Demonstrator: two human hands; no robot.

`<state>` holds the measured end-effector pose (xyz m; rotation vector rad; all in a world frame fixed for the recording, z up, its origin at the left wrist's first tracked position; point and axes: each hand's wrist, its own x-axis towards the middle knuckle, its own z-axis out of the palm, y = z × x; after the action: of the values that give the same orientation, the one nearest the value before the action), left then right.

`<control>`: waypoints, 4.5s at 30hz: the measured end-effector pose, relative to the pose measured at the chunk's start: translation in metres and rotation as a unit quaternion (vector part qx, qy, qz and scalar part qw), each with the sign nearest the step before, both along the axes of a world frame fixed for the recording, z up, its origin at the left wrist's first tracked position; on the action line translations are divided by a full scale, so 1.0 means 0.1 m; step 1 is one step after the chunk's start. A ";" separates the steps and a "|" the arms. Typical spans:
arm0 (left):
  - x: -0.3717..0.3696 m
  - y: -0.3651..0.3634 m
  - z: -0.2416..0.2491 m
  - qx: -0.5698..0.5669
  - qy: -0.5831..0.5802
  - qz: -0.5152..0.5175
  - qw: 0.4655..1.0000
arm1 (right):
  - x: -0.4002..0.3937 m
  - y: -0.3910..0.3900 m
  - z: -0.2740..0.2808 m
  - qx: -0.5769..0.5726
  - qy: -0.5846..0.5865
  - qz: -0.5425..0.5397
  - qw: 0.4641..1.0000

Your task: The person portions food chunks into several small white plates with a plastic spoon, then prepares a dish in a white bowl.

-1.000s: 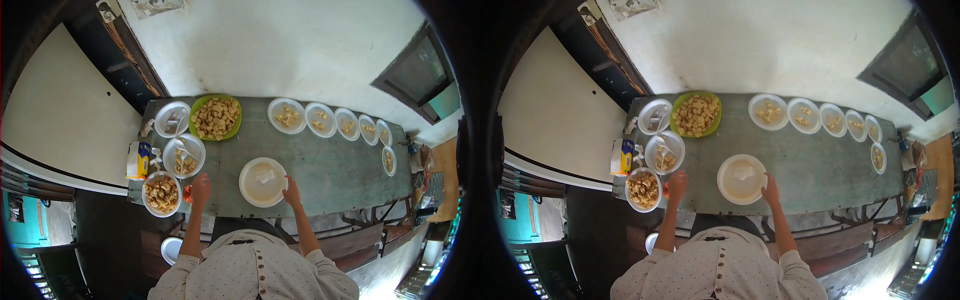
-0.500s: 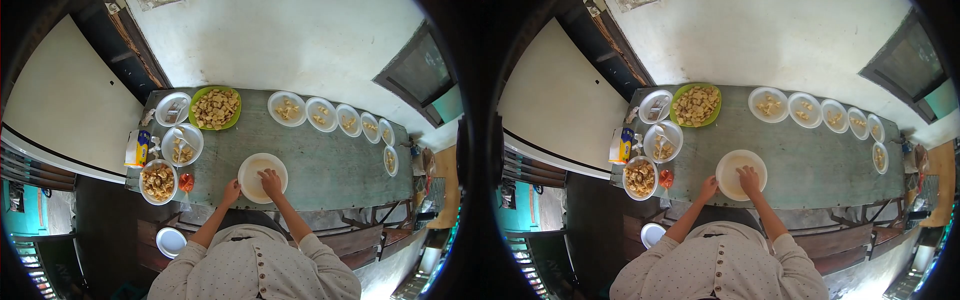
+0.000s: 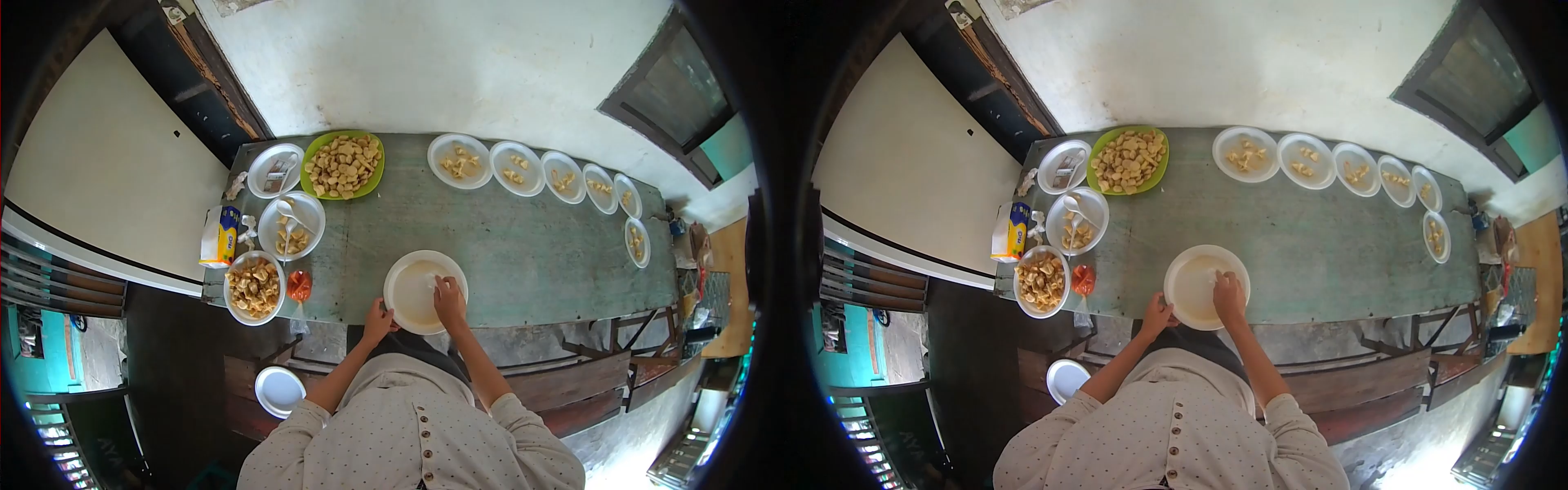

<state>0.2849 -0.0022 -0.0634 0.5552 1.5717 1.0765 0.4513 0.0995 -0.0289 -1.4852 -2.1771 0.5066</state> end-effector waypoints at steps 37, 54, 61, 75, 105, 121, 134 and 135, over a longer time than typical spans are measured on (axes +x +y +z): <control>0.19 -0.19 -0.11 0.036 0.051 0.018 0.998 | -0.16 -0.56 -0.02 -0.049 -0.032 0.235 0.970; 0.20 -0.17 0.00 0.016 0.037 0.032 0.999 | -0.17 -0.47 -0.17 -0.030 -0.004 0.090 0.995; 0.21 -0.17 0.03 0.033 0.059 0.034 0.997 | -0.13 -0.38 -0.12 -0.103 0.076 0.134 0.983; 0.17 -0.17 -0.03 0.041 0.108 -0.026 0.993 | -0.66 0.01 -0.13 -0.025 0.181 0.037 0.982; 0.22 -0.19 -0.36 0.075 0.154 -0.023 0.985 | -0.66 -0.15 -0.25 0.046 -0.033 0.049 0.997; 0.25 -0.20 -0.22 0.069 0.190 0.006 0.979 | -0.17 -0.55 0.04 -0.090 -0.025 0.249 0.964; 0.21 -0.17 -0.03 0.002 0.039 -0.010 0.999 | -0.27 0.14 -0.27 0.059 -0.039 0.026 0.997; 0.22 -0.17 0.02 -0.001 0.024 0.011 1.000 | -0.32 0.09 -0.25 0.068 -0.032 0.027 0.997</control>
<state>0.3071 -0.0193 -0.0613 0.5686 1.6241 1.0845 0.4195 0.1090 -0.0544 -1.3903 -2.2580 0.3266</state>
